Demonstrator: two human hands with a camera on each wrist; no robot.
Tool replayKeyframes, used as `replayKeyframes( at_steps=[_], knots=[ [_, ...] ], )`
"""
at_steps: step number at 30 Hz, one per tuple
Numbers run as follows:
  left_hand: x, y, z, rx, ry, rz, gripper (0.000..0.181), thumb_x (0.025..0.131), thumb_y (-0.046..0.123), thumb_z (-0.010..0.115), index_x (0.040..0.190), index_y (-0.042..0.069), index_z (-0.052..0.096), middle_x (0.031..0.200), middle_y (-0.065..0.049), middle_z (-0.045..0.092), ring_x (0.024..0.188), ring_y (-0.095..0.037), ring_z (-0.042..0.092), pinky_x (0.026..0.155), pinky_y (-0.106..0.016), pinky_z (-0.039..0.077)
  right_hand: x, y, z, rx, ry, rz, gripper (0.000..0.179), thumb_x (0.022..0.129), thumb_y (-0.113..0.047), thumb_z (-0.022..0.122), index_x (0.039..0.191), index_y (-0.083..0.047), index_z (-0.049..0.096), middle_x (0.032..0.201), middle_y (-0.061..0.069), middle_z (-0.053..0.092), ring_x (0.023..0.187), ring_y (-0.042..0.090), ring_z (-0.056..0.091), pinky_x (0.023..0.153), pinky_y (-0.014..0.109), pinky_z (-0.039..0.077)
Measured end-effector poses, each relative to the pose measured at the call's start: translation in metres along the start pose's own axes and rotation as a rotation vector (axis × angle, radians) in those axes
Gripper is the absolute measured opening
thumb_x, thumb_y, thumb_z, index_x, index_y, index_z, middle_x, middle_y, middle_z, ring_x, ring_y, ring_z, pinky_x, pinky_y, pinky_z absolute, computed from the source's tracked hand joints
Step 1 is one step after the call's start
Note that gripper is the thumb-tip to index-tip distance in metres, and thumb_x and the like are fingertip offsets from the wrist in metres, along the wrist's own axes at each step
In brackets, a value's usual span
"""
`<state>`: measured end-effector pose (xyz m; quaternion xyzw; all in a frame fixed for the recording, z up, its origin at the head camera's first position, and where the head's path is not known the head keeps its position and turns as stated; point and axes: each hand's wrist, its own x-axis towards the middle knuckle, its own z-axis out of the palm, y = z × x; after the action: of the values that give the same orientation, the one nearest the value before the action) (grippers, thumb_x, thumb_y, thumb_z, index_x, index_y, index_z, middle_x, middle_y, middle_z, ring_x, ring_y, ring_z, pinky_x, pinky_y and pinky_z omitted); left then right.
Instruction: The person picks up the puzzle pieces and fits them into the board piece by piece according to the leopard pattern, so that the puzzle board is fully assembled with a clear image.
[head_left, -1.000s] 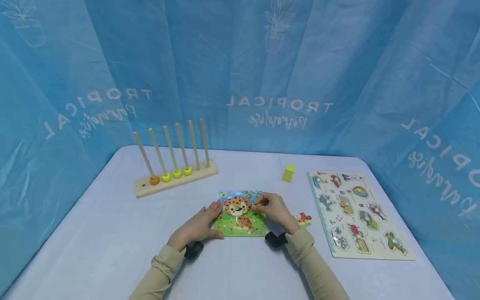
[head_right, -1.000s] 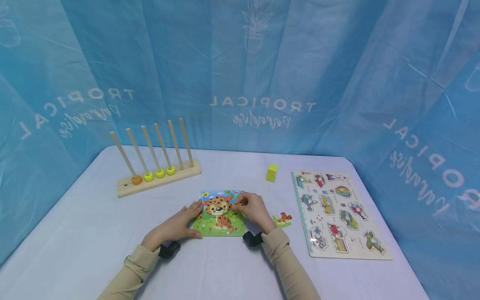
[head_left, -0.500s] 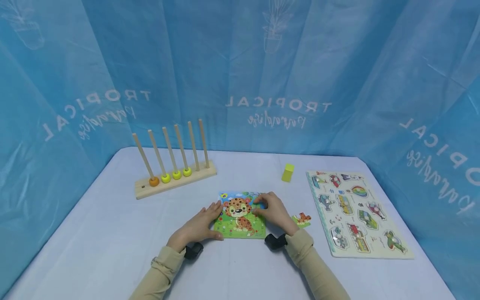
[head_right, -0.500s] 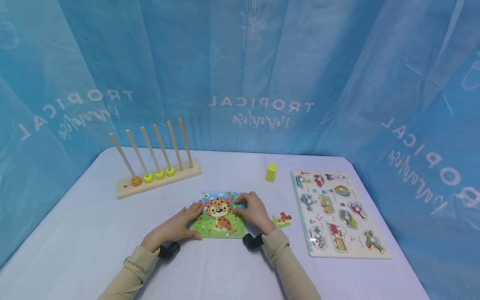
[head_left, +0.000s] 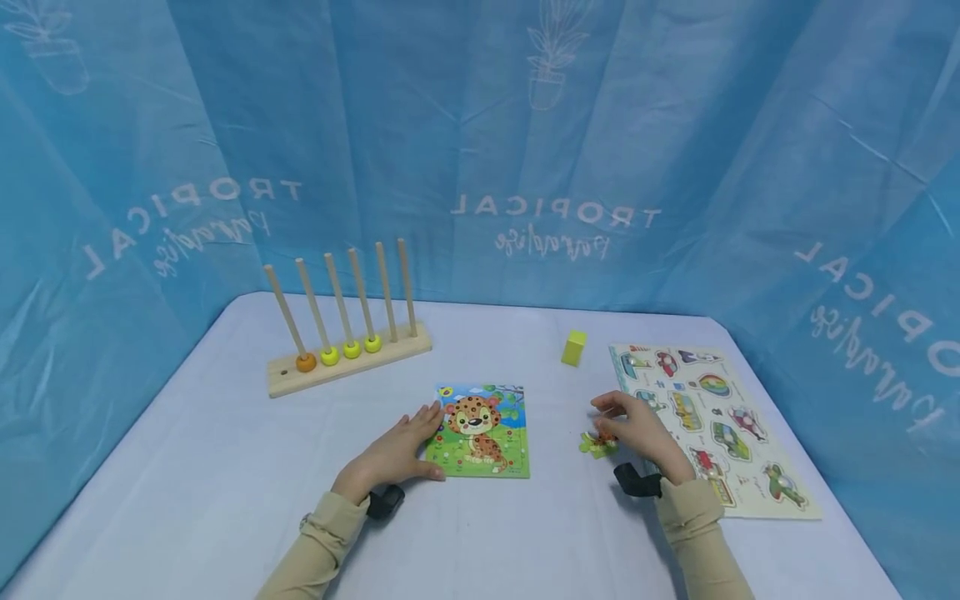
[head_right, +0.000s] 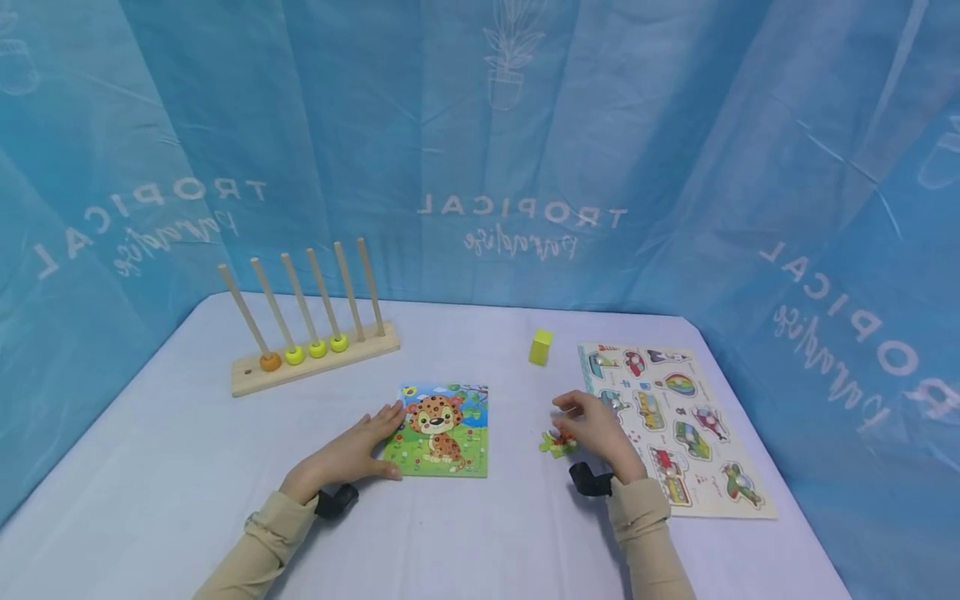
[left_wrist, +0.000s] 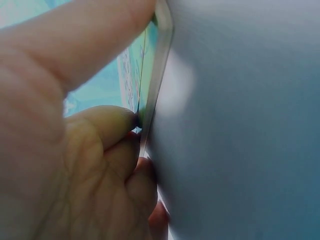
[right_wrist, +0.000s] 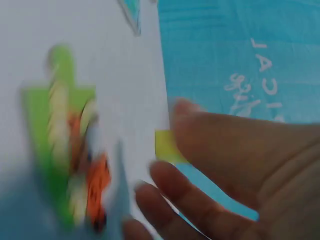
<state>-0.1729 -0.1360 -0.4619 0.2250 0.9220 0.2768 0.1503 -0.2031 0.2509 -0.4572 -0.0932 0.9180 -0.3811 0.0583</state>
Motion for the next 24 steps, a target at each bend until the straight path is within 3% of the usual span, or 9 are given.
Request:
replayKeyframes(
  at_steps=[4, 7, 12, 18, 24],
  knots=[
    [0.000, -0.001, -0.001, -0.004, 0.002, -0.002, 0.095, 0.081, 0.036, 0.076, 0.152, -0.002, 0.024, 0.161, -0.019, 0.014, 0.149, -0.040, 0.013, 0.122, -0.057, 0.011, -0.011, 0.003, -0.002, -0.063, -0.089, -0.109, 0.043, 0.079, 0.000, 0.074, 0.121, 0.000, 0.063, 0.116, 0.017, 0.064, 0.108, 0.034, 0.059, 0.084, 0.040, 0.053],
    [0.000, -0.002, -0.001, -0.007, 0.003, -0.002, 0.096, 0.081, 0.036, 0.076, 0.152, -0.002, 0.024, 0.161, -0.020, 0.014, 0.149, -0.040, 0.013, 0.122, -0.057, 0.010, -0.010, 0.003, 0.002, -0.146, -0.100, -0.171, 0.051, 0.073, 0.005, 0.076, 0.122, -0.001, 0.062, 0.114, 0.015, 0.063, 0.103, 0.030, 0.060, 0.080, 0.037, 0.053],
    [0.000, -0.003, 0.000, -0.004, 0.004, 0.000, 0.096, 0.081, 0.036, 0.076, 0.152, -0.002, 0.024, 0.161, -0.020, 0.014, 0.149, -0.040, 0.013, 0.122, -0.058, 0.011, 0.004, -0.002, 0.015, -0.159, -0.065, -0.110, 0.048, 0.075, 0.007, 0.074, 0.120, -0.005, 0.064, 0.103, 0.009, 0.064, 0.084, 0.017, 0.054, 0.070, 0.029, 0.047],
    [-0.001, -0.002, 0.001, -0.010, -0.002, 0.002, 0.096, 0.080, 0.037, 0.076, 0.151, -0.003, 0.024, 0.161, -0.020, 0.014, 0.149, -0.039, 0.013, 0.122, -0.057, 0.010, 0.026, -0.020, 0.031, -0.110, -0.028, 0.016, 0.047, 0.076, 0.005, 0.074, 0.121, -0.004, 0.063, 0.094, 0.010, 0.065, 0.075, 0.018, 0.053, 0.064, 0.028, 0.046],
    [0.001, -0.002, 0.002, -0.001, 0.002, -0.003, 0.095, 0.080, 0.036, 0.076, 0.151, -0.003, 0.025, 0.161, -0.020, 0.015, 0.149, -0.039, 0.014, 0.123, -0.056, 0.011, 0.038, -0.031, 0.040, -0.185, 0.034, -0.010, 0.049, 0.076, 0.002, 0.076, 0.123, -0.004, 0.064, 0.094, 0.008, 0.067, 0.084, 0.021, 0.053, 0.076, 0.035, 0.046]
  ],
)
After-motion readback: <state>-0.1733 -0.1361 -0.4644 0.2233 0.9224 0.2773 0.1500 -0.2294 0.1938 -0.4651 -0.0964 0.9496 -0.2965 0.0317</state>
